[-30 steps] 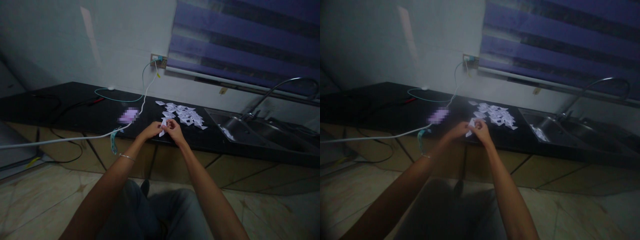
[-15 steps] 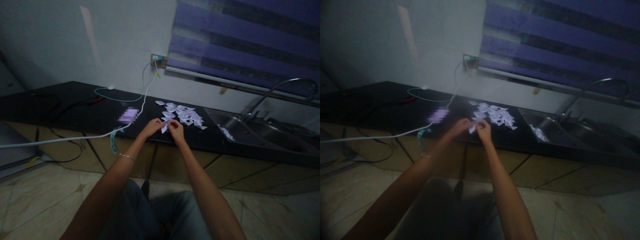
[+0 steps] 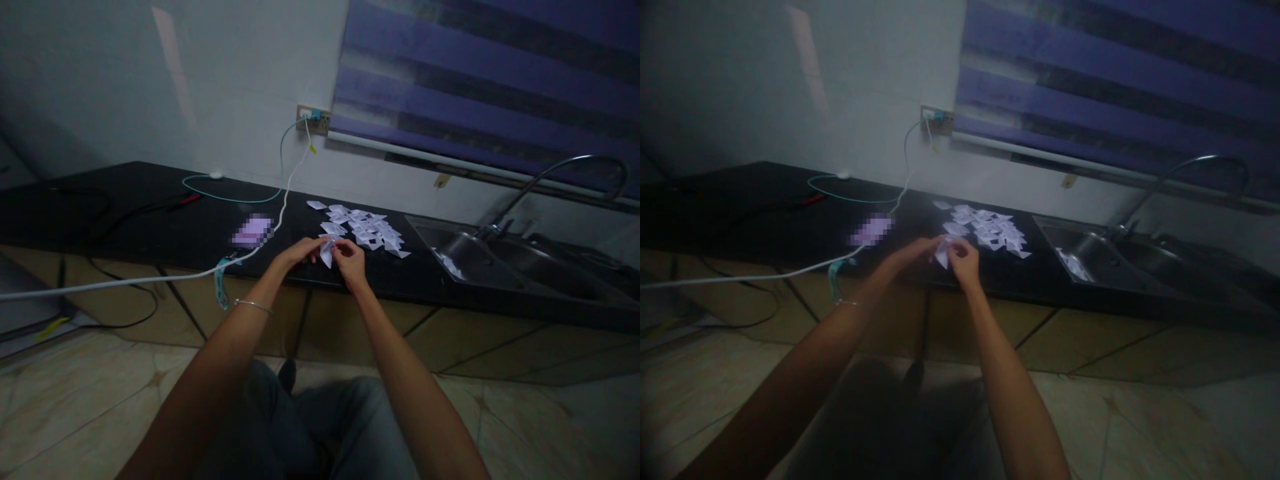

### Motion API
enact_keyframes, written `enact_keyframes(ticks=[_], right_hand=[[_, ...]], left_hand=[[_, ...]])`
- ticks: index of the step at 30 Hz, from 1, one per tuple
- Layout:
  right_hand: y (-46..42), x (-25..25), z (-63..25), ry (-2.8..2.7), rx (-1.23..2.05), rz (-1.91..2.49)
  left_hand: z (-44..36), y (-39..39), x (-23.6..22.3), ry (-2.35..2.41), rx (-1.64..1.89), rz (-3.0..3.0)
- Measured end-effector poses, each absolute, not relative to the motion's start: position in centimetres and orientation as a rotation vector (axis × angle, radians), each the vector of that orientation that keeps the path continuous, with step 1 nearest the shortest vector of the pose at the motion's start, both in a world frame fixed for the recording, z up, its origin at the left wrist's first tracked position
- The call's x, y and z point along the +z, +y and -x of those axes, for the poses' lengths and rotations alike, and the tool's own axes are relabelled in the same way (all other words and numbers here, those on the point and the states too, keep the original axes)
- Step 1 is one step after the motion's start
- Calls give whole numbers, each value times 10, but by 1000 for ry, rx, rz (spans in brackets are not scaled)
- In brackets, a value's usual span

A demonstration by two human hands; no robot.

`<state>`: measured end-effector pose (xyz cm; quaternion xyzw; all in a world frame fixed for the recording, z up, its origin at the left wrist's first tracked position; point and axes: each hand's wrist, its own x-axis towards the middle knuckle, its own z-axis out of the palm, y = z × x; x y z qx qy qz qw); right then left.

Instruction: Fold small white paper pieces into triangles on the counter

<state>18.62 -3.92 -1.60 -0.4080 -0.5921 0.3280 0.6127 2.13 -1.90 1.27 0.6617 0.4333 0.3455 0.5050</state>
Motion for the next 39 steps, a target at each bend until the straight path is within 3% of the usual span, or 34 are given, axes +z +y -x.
enact_keyframes(ticks=[10,19,25,39], right_hand=[[-36,-19,-184,-1475,767,956],[-41,-9,-189,-1307,1135,909],[-42,-10,-186,-1461,973,939],[-42,-14,-185,-1521,969,921]], left_hand=[[-12,-14,1,912,891,-1654],[-9,-25,-7,856,1143,-1366],[-10,-23,-8,826,1125,-1488],[-17,-31,-9,766,1126,-1812]])
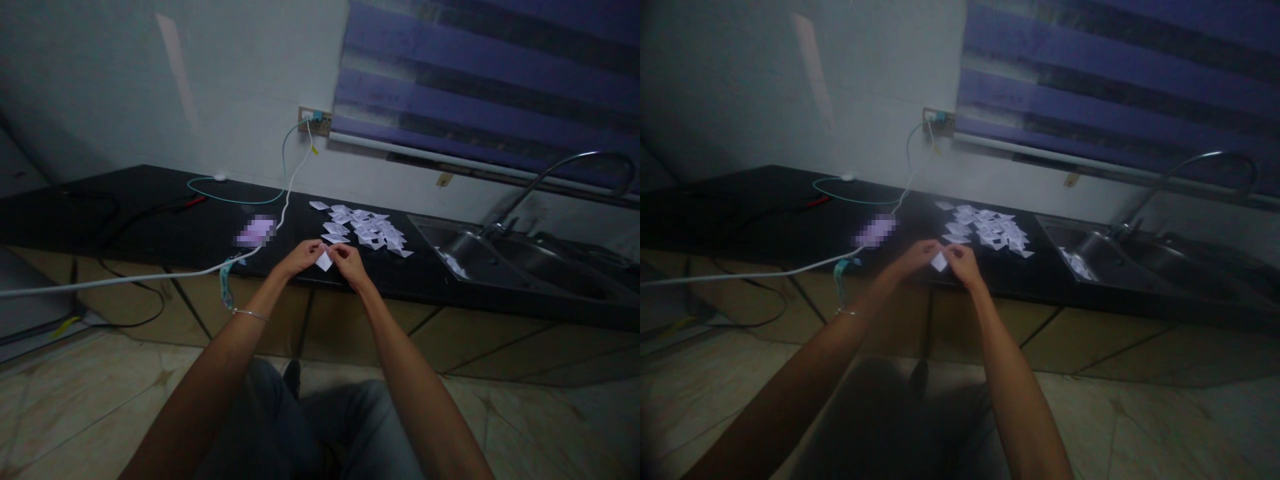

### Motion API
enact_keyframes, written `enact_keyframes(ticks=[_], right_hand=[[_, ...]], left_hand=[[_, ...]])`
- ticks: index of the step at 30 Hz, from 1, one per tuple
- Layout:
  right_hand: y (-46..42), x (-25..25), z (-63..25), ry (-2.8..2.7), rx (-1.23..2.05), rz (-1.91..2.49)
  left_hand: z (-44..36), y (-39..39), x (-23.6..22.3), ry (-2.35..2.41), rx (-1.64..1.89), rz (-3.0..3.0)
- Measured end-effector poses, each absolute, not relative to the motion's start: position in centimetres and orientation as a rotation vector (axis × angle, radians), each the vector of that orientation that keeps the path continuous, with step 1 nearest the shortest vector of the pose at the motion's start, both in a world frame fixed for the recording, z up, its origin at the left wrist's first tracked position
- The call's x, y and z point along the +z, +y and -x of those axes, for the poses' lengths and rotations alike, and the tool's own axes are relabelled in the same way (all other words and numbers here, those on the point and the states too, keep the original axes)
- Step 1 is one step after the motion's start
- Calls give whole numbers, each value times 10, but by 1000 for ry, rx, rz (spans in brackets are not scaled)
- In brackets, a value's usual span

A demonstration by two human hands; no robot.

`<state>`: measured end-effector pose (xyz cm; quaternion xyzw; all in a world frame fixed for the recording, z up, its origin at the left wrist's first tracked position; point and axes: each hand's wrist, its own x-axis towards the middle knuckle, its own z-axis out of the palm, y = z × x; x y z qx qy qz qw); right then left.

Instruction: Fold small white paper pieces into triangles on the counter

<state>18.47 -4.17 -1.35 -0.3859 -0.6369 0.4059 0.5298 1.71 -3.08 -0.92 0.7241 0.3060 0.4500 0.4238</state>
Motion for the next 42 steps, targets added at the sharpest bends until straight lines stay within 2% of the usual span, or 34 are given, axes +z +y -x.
enact_keyframes(ticks=[13,22,30,42], right_hand=[[-38,-17,-187,-1258,1003,936],[-51,-5,-191,-1451,1137,799],[-55,-2,-191,-1430,1136,838],[-45,-11,-189,-1264,1069,923]], left_hand=[[-18,-27,-18,726,1084,-1713],[-11,-21,-15,628,1256,-1586],[-7,-26,-5,781,1157,-1413],[-9,-30,-6,887,1243,-1420]])
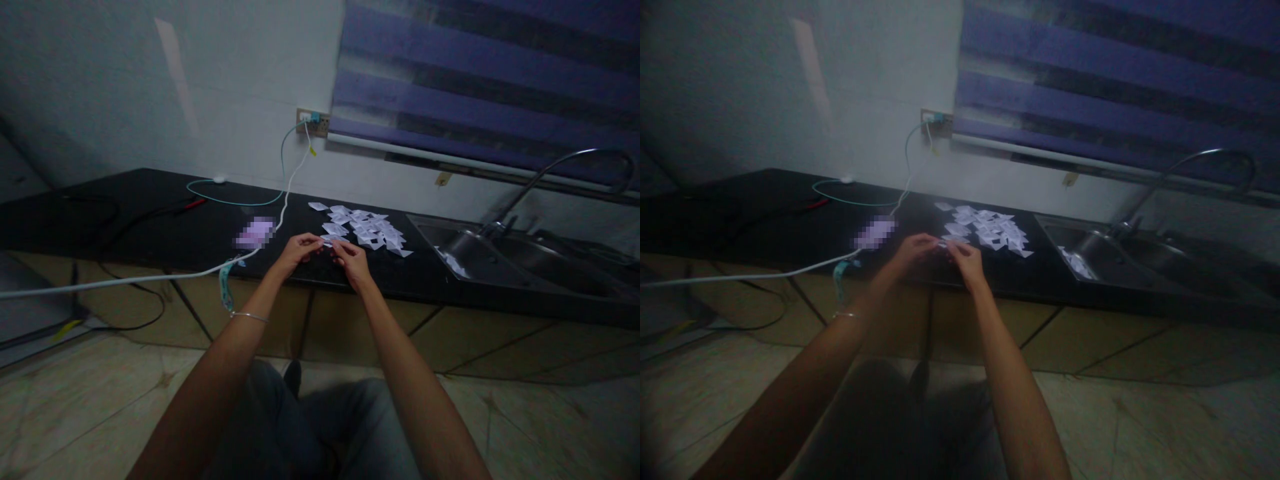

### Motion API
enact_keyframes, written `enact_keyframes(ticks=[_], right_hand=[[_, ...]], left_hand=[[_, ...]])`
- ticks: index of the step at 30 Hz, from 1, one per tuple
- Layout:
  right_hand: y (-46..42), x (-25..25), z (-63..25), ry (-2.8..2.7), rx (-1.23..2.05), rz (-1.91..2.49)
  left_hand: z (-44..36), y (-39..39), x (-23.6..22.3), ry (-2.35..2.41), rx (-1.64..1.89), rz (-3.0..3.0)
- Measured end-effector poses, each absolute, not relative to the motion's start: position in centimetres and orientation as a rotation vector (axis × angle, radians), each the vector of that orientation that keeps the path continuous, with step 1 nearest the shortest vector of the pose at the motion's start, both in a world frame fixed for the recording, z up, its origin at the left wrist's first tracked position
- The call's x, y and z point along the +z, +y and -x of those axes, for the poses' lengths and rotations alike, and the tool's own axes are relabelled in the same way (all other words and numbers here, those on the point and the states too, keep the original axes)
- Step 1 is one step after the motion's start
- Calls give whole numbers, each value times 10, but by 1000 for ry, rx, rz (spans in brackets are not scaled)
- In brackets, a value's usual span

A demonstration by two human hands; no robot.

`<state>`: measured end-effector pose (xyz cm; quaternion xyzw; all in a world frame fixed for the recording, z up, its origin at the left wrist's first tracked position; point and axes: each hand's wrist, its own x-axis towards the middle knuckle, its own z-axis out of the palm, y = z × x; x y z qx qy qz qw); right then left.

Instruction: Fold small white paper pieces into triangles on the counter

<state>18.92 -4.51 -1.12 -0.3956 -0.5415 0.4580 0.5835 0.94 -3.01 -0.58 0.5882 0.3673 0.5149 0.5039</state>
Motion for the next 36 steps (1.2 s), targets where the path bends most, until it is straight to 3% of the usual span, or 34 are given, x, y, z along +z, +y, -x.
enact_keyframes(ticks=[9,36], right_hand=[[-44,-10,-189,-1189,1179,889],[-42,-12,-187,-1180,1084,944]], left_hand=[[-9,-29,-8,867,1286,-1476],[-11,-31,-6,883,1360,-1601]])
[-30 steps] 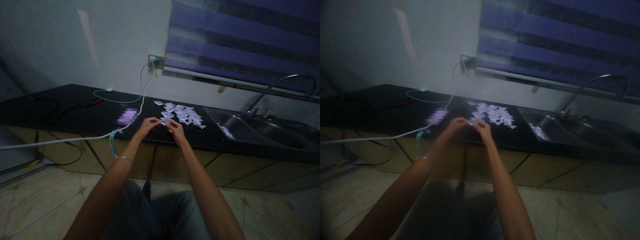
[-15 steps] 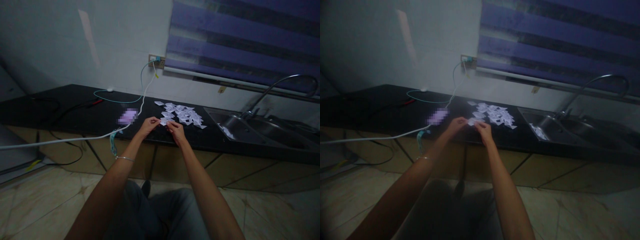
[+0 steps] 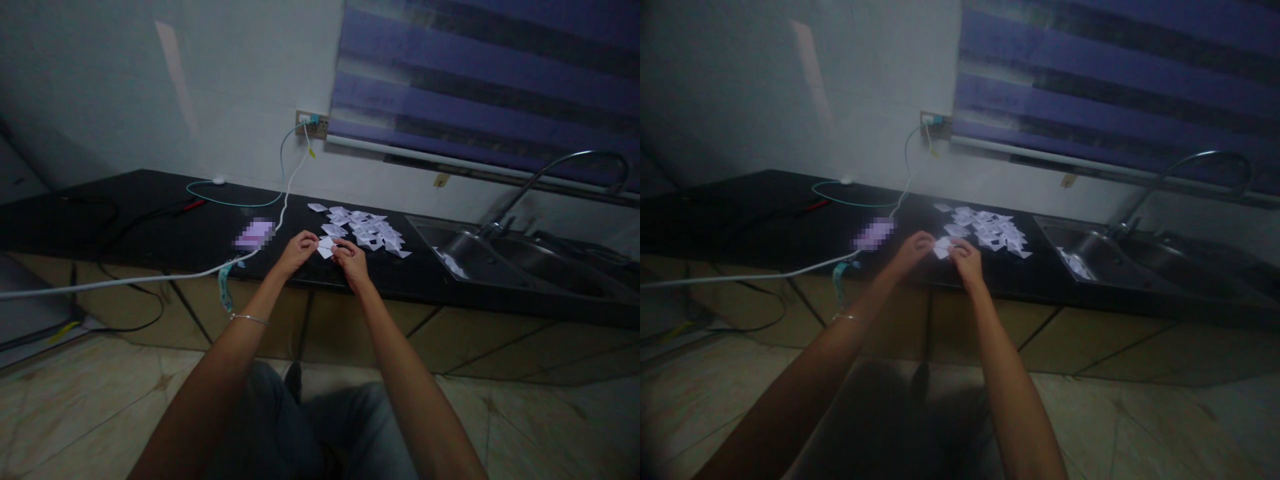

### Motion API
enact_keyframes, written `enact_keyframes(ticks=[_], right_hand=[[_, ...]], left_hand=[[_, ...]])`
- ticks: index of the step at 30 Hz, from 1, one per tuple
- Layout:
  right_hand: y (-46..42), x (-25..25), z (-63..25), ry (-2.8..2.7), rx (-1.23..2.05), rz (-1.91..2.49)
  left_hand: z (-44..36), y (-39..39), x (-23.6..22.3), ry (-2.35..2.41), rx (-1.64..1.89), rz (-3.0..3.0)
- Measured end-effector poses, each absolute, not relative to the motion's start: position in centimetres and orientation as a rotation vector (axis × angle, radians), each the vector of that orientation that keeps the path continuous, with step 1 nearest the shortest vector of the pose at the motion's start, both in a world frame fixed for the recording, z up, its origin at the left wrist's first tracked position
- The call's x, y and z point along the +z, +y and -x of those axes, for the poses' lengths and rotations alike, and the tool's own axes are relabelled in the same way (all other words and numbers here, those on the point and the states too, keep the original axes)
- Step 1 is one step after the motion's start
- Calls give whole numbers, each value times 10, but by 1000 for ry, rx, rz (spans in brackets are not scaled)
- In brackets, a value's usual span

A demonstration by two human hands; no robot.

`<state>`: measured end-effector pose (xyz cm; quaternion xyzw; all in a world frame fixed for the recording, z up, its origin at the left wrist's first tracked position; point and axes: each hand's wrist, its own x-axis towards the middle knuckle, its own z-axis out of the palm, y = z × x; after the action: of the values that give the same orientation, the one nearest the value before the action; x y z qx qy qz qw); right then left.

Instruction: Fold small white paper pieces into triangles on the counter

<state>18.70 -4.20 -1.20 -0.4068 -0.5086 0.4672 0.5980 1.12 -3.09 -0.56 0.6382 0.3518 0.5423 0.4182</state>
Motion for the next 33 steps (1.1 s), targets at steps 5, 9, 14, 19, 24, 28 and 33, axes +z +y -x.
enact_keyframes(ticks=[5,9,14,19,24,28,33], right_hand=[[-42,-13,-186,-1183,1057,983],[-44,-12,-186,-1258,1032,975],[-42,-13,-186,-1244,1014,986],[-46,-10,-185,-1290,1074,900],[-49,-11,-185,-1328,1052,889],[-44,-16,-188,-1340,1016,916],[-40,-17,-188,-1289,977,950]], left_hand=[[-12,-28,-8,872,1354,-1555],[-15,-28,-6,869,1280,-1602],[-15,-30,-6,890,1216,-1691],[-13,-30,-8,879,1222,-1716],[-13,-32,-6,839,1211,-1741],[-13,-38,0,853,1181,-1711],[-11,-41,4,869,1188,-1695]])
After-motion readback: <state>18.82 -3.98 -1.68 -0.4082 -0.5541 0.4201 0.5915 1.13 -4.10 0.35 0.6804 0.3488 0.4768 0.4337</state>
